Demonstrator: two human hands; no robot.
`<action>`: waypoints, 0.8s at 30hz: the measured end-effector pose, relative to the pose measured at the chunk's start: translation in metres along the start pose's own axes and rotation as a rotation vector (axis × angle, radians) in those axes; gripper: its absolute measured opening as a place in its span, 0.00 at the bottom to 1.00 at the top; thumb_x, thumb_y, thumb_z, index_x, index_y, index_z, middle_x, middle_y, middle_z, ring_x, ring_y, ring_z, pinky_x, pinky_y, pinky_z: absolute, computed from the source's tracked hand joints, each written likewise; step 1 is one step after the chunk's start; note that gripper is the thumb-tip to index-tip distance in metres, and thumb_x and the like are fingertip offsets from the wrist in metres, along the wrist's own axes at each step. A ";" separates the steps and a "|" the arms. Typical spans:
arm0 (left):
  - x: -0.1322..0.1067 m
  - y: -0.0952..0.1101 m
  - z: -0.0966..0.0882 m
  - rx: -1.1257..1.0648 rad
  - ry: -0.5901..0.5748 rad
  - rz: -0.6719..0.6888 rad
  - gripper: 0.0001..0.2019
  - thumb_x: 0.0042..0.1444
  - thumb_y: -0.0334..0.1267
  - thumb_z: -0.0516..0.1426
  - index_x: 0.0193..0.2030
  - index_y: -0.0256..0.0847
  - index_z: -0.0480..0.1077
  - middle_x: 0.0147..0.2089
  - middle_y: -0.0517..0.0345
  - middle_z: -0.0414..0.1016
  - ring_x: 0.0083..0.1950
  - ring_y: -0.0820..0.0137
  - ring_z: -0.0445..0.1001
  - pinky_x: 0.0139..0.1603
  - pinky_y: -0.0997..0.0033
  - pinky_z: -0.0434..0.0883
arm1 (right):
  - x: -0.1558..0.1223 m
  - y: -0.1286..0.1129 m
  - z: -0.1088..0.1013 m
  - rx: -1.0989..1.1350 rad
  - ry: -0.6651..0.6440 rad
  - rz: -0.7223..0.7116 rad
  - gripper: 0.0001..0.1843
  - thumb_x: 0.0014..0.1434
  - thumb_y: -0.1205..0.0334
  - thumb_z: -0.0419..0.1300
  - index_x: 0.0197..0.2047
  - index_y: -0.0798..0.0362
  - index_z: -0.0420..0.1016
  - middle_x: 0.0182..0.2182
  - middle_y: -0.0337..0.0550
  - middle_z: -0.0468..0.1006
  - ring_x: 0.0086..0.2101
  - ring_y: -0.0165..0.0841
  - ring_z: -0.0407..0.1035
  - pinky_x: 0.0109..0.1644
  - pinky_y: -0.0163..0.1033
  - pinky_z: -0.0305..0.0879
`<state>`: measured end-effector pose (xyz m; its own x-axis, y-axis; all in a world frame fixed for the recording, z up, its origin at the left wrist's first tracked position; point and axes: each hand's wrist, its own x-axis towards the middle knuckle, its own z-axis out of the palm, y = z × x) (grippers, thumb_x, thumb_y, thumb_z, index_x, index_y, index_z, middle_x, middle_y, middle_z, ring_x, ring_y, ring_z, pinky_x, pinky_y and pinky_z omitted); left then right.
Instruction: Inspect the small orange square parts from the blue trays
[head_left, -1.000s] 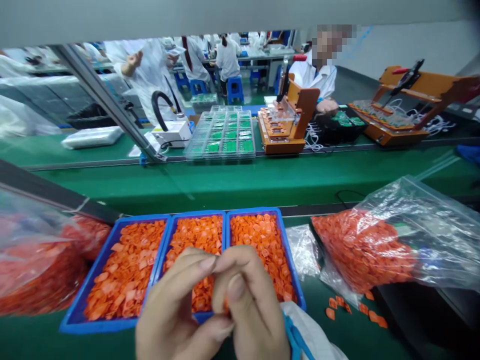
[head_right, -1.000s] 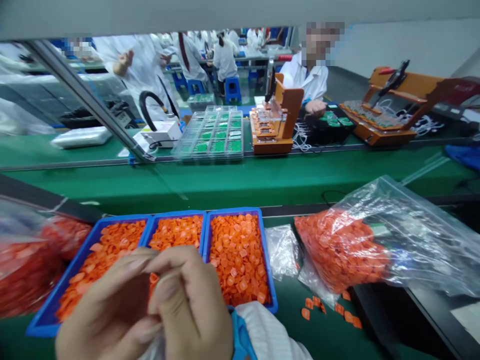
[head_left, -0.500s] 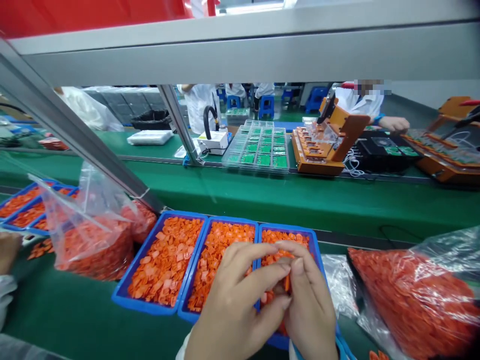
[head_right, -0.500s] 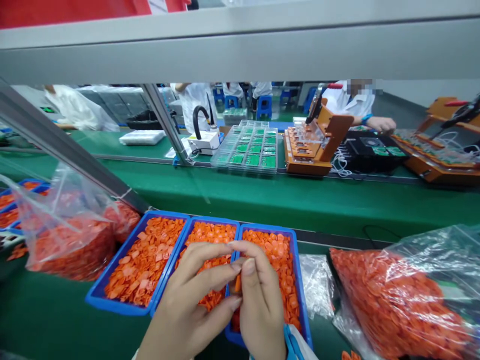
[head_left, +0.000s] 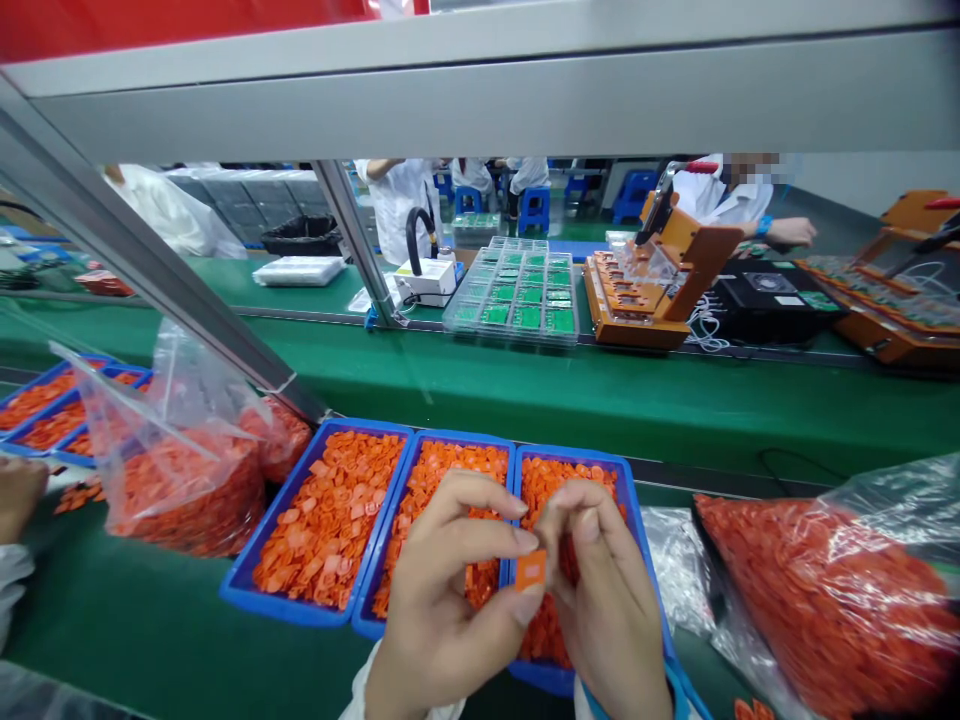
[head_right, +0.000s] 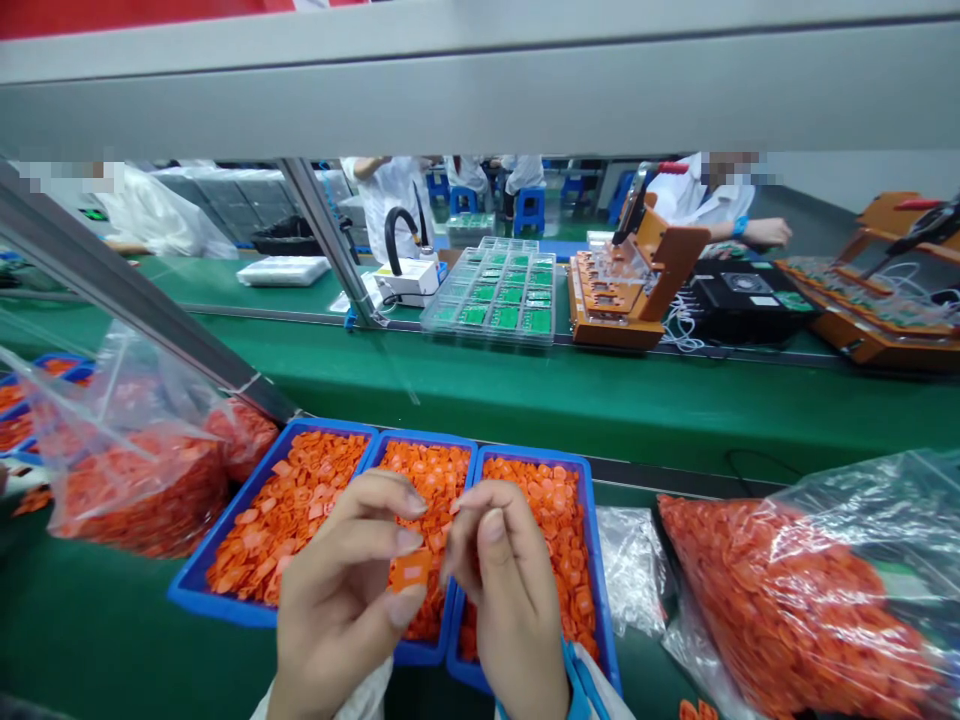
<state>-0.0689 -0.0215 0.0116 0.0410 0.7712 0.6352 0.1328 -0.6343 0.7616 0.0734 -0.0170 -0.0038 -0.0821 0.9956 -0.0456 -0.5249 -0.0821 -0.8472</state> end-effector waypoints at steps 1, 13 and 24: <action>-0.001 -0.003 -0.001 -0.059 0.026 -0.015 0.09 0.65 0.37 0.65 0.51 0.45 0.76 0.51 0.54 0.73 0.54 0.66 0.71 0.57 0.65 0.72 | 0.001 -0.002 0.000 0.010 -0.023 -0.008 0.17 0.73 0.45 0.56 0.41 0.48 0.76 0.23 0.33 0.66 0.22 0.27 0.55 0.24 0.32 0.53; 0.004 -0.007 0.007 -0.287 0.002 -0.099 0.12 0.62 0.52 0.66 0.46 0.50 0.76 0.46 0.52 0.74 0.46 0.64 0.75 0.43 0.64 0.77 | -0.018 0.005 -0.005 -0.036 -0.266 0.059 0.20 0.63 0.40 0.65 0.42 0.50 0.80 0.27 0.36 0.64 0.28 0.32 0.56 0.32 0.37 0.56; 0.001 -0.009 0.008 -0.362 -0.093 -0.107 0.11 0.62 0.51 0.67 0.45 0.50 0.76 0.50 0.52 0.73 0.44 0.66 0.75 0.40 0.65 0.77 | -0.026 -0.009 -0.001 0.100 -0.148 0.158 0.20 0.57 0.38 0.71 0.40 0.46 0.85 0.27 0.38 0.71 0.27 0.31 0.62 0.33 0.37 0.63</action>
<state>-0.0620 -0.0147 0.0039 0.1375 0.8252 0.5478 -0.2162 -0.5148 0.8296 0.0808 -0.0417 0.0044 -0.2895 0.9530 -0.0890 -0.5763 -0.2478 -0.7788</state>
